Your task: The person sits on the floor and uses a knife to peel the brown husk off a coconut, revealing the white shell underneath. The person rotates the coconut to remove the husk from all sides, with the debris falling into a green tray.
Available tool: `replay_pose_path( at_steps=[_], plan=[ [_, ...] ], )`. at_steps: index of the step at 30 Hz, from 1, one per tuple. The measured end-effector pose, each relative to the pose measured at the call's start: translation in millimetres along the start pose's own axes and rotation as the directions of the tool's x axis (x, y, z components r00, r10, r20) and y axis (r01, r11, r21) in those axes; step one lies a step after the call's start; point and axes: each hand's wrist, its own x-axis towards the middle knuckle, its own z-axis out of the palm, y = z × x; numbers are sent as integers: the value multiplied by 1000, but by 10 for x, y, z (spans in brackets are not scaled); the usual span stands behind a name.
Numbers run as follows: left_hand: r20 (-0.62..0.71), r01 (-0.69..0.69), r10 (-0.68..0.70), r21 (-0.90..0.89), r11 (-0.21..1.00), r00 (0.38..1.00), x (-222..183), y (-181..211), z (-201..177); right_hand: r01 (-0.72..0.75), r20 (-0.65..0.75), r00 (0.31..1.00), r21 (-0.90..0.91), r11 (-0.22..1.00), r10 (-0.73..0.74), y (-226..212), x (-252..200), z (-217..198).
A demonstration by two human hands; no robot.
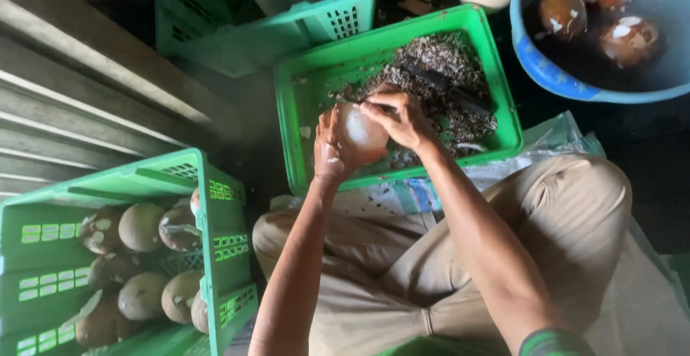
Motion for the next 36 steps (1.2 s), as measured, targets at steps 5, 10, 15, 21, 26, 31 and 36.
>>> replay_pose_path(
  at_steps=[5,10,15,21,26,31,36],
  plan=[
    [-52,20,-16,87,996,999,-65,8,131,79,-456,885,-50,996,-94,728,-344,313],
    [5,66,-67,104,992,998,-59,15,107,61,-413,910,18,998,-48,51,-424,172],
    [32,73,-76,88,993,997,-95,58,148,117,-514,848,-56,992,-129,242,-433,313],
    [17,120,-121,78,990,992,9,179,93,93,-621,783,170,981,33,744,-517,466],
    [-91,-2,9,85,996,996,-72,-71,202,143,-632,773,254,956,53,1050,-546,605],
    [-108,62,-47,143,988,993,-145,-98,307,15,-639,757,227,974,137,668,-635,543],
    [-84,40,-34,77,996,996,-47,-120,261,16,-608,787,189,982,104,766,-499,486]
  ],
)
